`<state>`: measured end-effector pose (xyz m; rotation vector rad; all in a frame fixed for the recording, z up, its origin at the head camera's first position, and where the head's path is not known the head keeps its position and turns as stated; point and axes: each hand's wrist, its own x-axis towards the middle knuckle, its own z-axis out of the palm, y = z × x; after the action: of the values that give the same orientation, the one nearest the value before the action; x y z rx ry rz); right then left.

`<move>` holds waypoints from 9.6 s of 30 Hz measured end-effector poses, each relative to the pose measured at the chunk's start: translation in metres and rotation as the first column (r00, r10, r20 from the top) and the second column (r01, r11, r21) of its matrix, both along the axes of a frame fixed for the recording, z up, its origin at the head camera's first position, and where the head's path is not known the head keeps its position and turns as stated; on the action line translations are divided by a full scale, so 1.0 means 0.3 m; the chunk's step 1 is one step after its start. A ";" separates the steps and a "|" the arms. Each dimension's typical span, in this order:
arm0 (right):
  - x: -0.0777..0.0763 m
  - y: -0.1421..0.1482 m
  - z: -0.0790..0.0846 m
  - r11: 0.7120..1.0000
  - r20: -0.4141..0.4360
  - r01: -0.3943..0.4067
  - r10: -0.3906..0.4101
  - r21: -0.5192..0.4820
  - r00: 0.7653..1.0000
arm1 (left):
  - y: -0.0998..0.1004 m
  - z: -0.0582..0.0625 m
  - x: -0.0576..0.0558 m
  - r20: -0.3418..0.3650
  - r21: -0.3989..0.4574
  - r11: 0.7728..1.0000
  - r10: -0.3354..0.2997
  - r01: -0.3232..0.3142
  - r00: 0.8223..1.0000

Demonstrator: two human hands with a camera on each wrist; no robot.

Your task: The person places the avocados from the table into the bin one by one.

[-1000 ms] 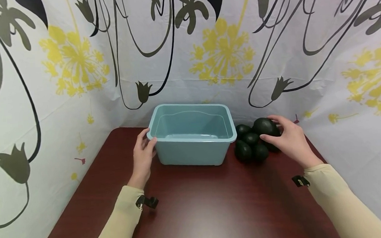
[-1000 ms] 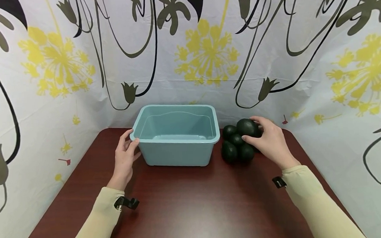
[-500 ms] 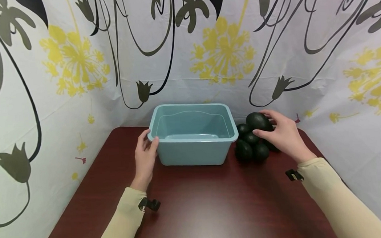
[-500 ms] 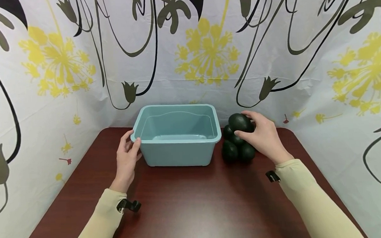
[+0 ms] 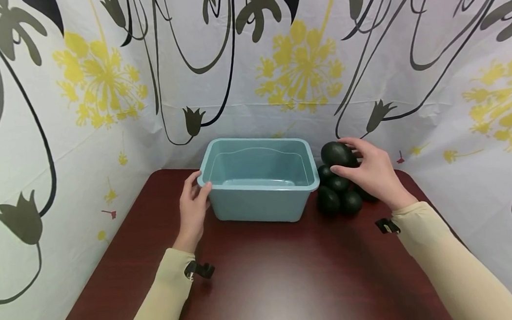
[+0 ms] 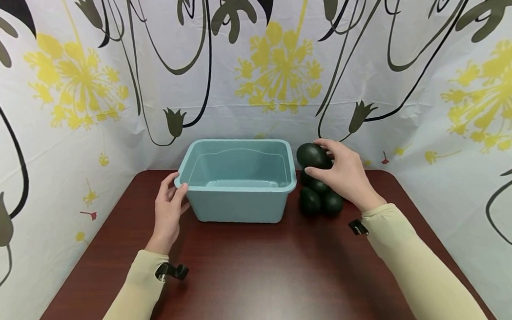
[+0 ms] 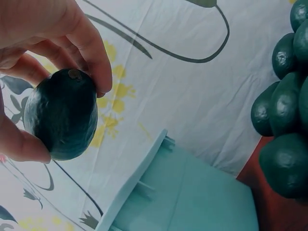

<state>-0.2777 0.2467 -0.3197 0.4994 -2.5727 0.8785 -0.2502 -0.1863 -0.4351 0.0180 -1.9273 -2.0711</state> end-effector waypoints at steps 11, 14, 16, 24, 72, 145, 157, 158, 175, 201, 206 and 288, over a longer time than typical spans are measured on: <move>-0.003 -0.055 0.035 1.000 -0.018 -0.024 0.024 -0.006 1.000 | 0.019 0.067 0.062 0.028 -0.017 1.000 -0.003 0.003 1.000; -0.009 -0.065 0.040 0.999 -0.024 -0.034 0.034 -0.016 0.999 | 0.021 0.067 0.068 0.024 -0.010 1.000 -0.003 0.003 1.000; -0.013 -0.071 0.045 0.999 -0.028 -0.041 0.041 -0.020 0.999 | 0.023 0.064 0.068 0.019 -0.009 1.000 -0.003 0.003 1.000; -0.022 -0.098 0.061 0.997 -0.036 -0.074 0.073 -0.018 0.997 | 0.031 0.058 0.074 -0.004 -0.002 1.000 0.003 -0.003 1.000; -0.071 -0.303 0.065 0.966 0.004 -0.257 0.257 -0.021 0.966 | 0.017 -0.032 0.032 -0.057 0.000 1.000 0.026 -0.026 0.998; -0.083 -0.365 -0.034 0.942 0.133 -0.324 0.311 0.086 0.941 | 0.016 -0.054 0.023 -0.073 -0.081 0.994 0.072 -0.078 0.995; -0.086 -0.361 -0.033 0.948 0.098 -0.313 0.306 0.062 0.947 | 0.030 -0.017 0.051 -0.075 -0.101 0.992 0.072 -0.080 0.995; -0.085 -0.359 -0.031 0.949 0.093 -0.311 0.305 0.055 0.948 | 0.035 -0.001 0.062 -0.073 -0.100 0.992 0.068 -0.075 0.995; -0.047 -0.293 0.005 0.958 0.029 -0.276 0.274 0.081 0.961 | 0.019 -0.055 0.026 -0.069 -0.077 0.995 0.056 -0.061 0.996; -0.018 -0.153 0.040 0.976 -0.041 -0.191 0.196 0.108 0.980 | 0.017 -0.058 0.012 -0.060 -0.099 0.992 0.068 -0.074 0.996; -0.020 -0.129 0.043 0.978 -0.049 -0.172 0.179 0.117 0.983 | 0.014 -0.056 0.015 -0.058 -0.099 0.992 0.069 -0.074 0.996; -0.106 0.038 -0.373 0.971 0.212 -0.032 -0.019 0.236 0.977 | 0.014 -0.027 0.031 -0.046 -0.082 0.996 0.027 -0.031 0.999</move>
<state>-0.3095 0.2582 -0.4315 0.5045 -2.8952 0.6581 -0.2409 -0.1821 -0.4433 -0.0184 -1.9724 -1.9553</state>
